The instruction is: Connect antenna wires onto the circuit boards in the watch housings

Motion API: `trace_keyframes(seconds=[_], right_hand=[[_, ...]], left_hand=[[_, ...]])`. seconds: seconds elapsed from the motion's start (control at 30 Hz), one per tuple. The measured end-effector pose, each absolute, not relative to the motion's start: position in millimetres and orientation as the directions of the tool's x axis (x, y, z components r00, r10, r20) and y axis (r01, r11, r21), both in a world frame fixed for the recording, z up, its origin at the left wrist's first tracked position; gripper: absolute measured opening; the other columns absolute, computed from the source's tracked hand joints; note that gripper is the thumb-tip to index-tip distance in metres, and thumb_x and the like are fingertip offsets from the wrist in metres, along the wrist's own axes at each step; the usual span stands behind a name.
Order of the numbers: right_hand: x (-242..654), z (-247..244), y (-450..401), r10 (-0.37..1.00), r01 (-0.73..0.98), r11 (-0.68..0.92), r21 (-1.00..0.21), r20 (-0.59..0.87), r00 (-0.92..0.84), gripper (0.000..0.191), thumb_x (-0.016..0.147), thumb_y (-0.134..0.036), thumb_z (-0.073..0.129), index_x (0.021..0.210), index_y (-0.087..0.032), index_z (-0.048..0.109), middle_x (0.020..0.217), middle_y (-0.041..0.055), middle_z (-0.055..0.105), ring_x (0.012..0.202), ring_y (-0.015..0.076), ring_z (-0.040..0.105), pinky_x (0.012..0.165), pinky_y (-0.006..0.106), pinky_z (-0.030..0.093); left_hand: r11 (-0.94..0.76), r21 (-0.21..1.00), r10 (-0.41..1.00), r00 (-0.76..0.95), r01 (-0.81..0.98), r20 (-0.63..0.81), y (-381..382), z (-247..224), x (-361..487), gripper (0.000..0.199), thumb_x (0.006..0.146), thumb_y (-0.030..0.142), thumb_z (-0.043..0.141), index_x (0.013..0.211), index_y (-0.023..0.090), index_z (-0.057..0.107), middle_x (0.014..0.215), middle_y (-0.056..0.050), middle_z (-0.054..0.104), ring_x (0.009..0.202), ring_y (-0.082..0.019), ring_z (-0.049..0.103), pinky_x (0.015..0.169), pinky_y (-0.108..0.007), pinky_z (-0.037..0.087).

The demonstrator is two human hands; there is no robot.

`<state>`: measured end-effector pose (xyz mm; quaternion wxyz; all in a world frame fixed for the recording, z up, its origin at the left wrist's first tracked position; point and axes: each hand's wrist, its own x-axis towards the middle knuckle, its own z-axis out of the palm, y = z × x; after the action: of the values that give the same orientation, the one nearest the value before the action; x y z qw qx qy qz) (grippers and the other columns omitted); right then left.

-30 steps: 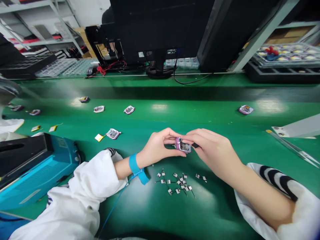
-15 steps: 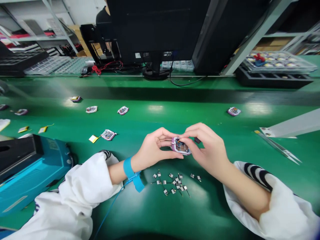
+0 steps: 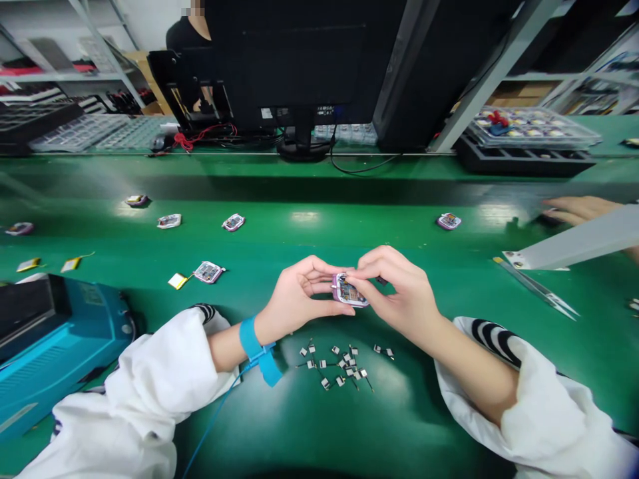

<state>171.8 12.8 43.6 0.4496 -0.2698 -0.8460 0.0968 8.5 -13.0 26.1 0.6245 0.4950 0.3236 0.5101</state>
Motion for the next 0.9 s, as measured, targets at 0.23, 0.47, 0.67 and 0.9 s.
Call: trace_keyframes(seconds=[0.23, 0.47, 0.67, 0.9], right_hand=[[179.8, 51.7, 10.1, 0.494, 0.566, 0.823, -0.048, 0.553, -0.671, 0.011, 0.079, -0.019, 0.053, 0.070, -0.016, 0.059, 0.075, 0.0028, 0.058, 0.064, 0.0106, 0.039, 0.056, 0.024, 0.036], [184.6, 59.0, 7.2, 0.452, 0.521, 0.853, -0.033, 0.545, -0.706, 0.006, 0.078, -0.016, 0.054, 0.076, -0.013, 0.058, 0.076, 0.0033, 0.056, 0.067, 0.0109, 0.042, 0.059, 0.023, 0.039], [186.9, 66.1, 7.2, 0.435, 0.515, 0.850, 0.110, 0.405, -0.804, 0.012, 0.079, -0.013, 0.048, 0.071, -0.012, 0.056, 0.072, 0.0051, 0.053, 0.067, 0.0135, 0.043, 0.056, 0.025, 0.037], [190.1, 67.7, 5.2, 0.415, 0.514, 0.843, 0.160, 0.416, -0.810, 0.018, 0.082, -0.012, 0.039, 0.074, -0.011, 0.055, 0.074, 0.0070, 0.052, 0.068, 0.0145, 0.041, 0.056, 0.026, 0.034]], left_hand=[[0.033, 0.951, 0.962, 0.267, -0.307, 0.053, -12.5, 17.9, 9.6, 0.043, 0.044, 0.004, 0.079, 0.080, 0.012, 0.056, 0.078, 0.000, 0.068, 0.076, -0.012, 0.066, 0.075, -0.021, 0.055], [0.051, 0.954, 0.941, 0.336, -0.294, 0.053, -11.6, 17.8, 9.0, 0.044, 0.046, 0.004, 0.078, 0.082, 0.013, 0.056, 0.082, 0.001, 0.068, 0.080, -0.012, 0.066, 0.077, -0.020, 0.054], [0.077, 0.963, 0.925, 0.380, -0.260, 0.029, -10.3, 21.2, 11.0, 0.043, 0.046, 0.005, 0.078, 0.081, 0.013, 0.055, 0.081, 0.000, 0.068, 0.079, -0.014, 0.066, 0.077, -0.023, 0.054], [0.079, 0.966, 0.926, 0.377, -0.244, 0.020, -10.6, 28.3, 14.7, 0.042, 0.046, 0.002, 0.077, 0.079, 0.013, 0.054, 0.078, 0.002, 0.068, 0.076, -0.011, 0.065, 0.076, -0.019, 0.053]])
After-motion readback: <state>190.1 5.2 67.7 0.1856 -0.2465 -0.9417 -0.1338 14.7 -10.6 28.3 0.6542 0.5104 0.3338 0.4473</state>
